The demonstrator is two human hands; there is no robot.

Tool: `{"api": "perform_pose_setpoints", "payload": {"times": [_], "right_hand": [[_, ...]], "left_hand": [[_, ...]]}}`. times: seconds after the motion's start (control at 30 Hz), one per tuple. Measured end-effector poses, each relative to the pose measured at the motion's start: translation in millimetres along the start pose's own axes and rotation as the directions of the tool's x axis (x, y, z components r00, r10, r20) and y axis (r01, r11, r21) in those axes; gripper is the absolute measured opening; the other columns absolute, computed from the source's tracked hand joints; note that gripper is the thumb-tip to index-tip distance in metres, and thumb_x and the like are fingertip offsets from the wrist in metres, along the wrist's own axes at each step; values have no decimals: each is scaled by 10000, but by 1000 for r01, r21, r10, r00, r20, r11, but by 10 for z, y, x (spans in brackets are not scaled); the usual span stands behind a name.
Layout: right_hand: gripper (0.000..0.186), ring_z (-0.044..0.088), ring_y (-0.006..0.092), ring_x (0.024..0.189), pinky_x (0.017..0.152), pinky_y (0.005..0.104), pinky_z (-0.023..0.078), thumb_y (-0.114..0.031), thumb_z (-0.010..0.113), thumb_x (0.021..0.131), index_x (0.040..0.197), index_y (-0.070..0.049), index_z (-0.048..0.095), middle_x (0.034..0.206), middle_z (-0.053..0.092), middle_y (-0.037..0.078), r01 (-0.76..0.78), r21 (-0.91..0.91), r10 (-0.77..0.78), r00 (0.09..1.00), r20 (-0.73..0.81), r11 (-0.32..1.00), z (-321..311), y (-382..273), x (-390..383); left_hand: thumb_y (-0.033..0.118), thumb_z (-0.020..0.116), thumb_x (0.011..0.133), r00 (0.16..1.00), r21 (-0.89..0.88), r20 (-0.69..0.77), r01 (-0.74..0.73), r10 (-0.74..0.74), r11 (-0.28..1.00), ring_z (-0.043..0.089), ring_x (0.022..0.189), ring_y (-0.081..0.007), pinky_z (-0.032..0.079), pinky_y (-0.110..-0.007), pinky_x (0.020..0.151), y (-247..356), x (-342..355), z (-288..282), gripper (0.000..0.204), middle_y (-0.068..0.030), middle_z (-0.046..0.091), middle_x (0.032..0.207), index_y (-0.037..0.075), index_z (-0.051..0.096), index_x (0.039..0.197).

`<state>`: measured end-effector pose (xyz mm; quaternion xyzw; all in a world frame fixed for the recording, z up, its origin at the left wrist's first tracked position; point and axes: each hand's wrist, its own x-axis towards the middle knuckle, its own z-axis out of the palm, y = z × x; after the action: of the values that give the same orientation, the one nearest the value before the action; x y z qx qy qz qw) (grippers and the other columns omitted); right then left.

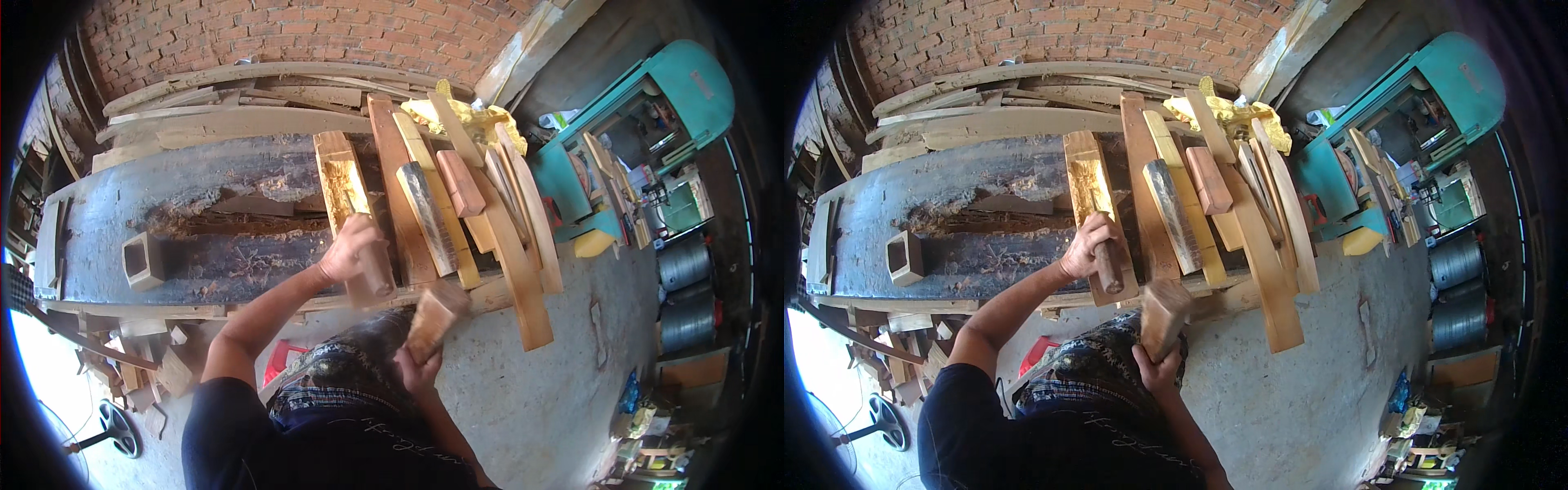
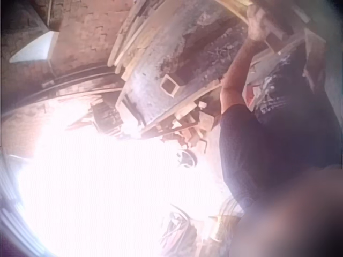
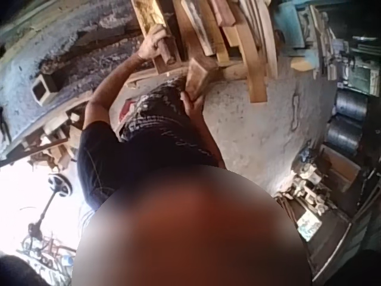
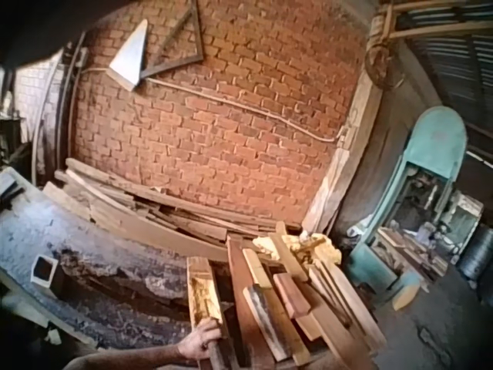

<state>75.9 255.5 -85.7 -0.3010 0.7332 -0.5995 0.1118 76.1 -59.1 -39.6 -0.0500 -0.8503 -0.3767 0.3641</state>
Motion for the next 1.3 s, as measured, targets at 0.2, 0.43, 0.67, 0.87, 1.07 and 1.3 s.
{"api": "perform_pose_setpoints", "payload": {"times": [0.2, 0.43, 0.67, 0.87, 1.07, 1.3], "right_hand": [[359, 571, 135, 625, 582, 277, 486, 1, 538, 880, 1183, 17, 347, 761, 571, 79, -6, -50, 12, 994, 108, 999, -99, -15, -31], [336, 572, 127, 621, 587, 273, 487, -5, 549, 881, 1156, 5, 356, 761, 578, 73, -147, 89, 140, 986, 86, 985, 32, -311, 4], [345, 570, 122, 617, 589, 259, 480, 23, 553, 834, 1139, -1, 393, 753, 591, 69, 38, -9, -37, 999, 37, 999, -23, -288, 43], [503, 673, 295, 829, 733, 361, 533, -131, 775, 789, 1200, 27, 530, 1000, 655, 179, 278, -210, -271, 960, 66, 937, 119, -328, 177], [499, 673, 304, 856, 765, 363, 526, -156, 783, 799, 1196, 22, 538, 997, 654, 192, 176, -114, -165, 981, 100, 978, 0, 78, -19], [492, 680, 273, 825, 749, 357, 526, -169, 793, 787, 1148, 40, 533, 916, 672, 172, 134, -240, -137, 991, 4, 961, 205, -268, 198]], "left_hand": [[144, 732, 635, 971, 128, -30, -232, 237, 964, 495, 923, -299, 391, -406, 810, -45, -41, 26, 380, -76, 533, 955, 118, 632, 1001], [220, 739, 683, 979, 116, 57, -200, 195, 973, 517, 921, -297, 394, -408, 819, 12, -86, 2, 336, -66, 543, 936, 127, 660, 996], [8, 638, 603, 996, 75, 26, -89, 87, 993, 455, 912, -353, 398, -451, 795, -28, -158, 32, 377, -139, 446, 889, 98, 605, 968], [218, 756, 683, 998, 87, -33, -53, 56, 995, 486, 849, -322, 372, -427, 754, -25, -110, 62, 292, -92, 485, 862, 105, 628, 919], [170, 767, 738, 996, 82, -79, -26, 33, 996, 487, 816, -315, 366, -416, 722, -8, -53, 40, 227, -96, 484, 840, 87, 567, 808], [160, 769, 718, 996, 97, -76, -41, 48, 994, 503, 855, -312, 382, -411, 749, -33, -64, 36, 239, -97, 494, 871, 90, 574, 836]]}}
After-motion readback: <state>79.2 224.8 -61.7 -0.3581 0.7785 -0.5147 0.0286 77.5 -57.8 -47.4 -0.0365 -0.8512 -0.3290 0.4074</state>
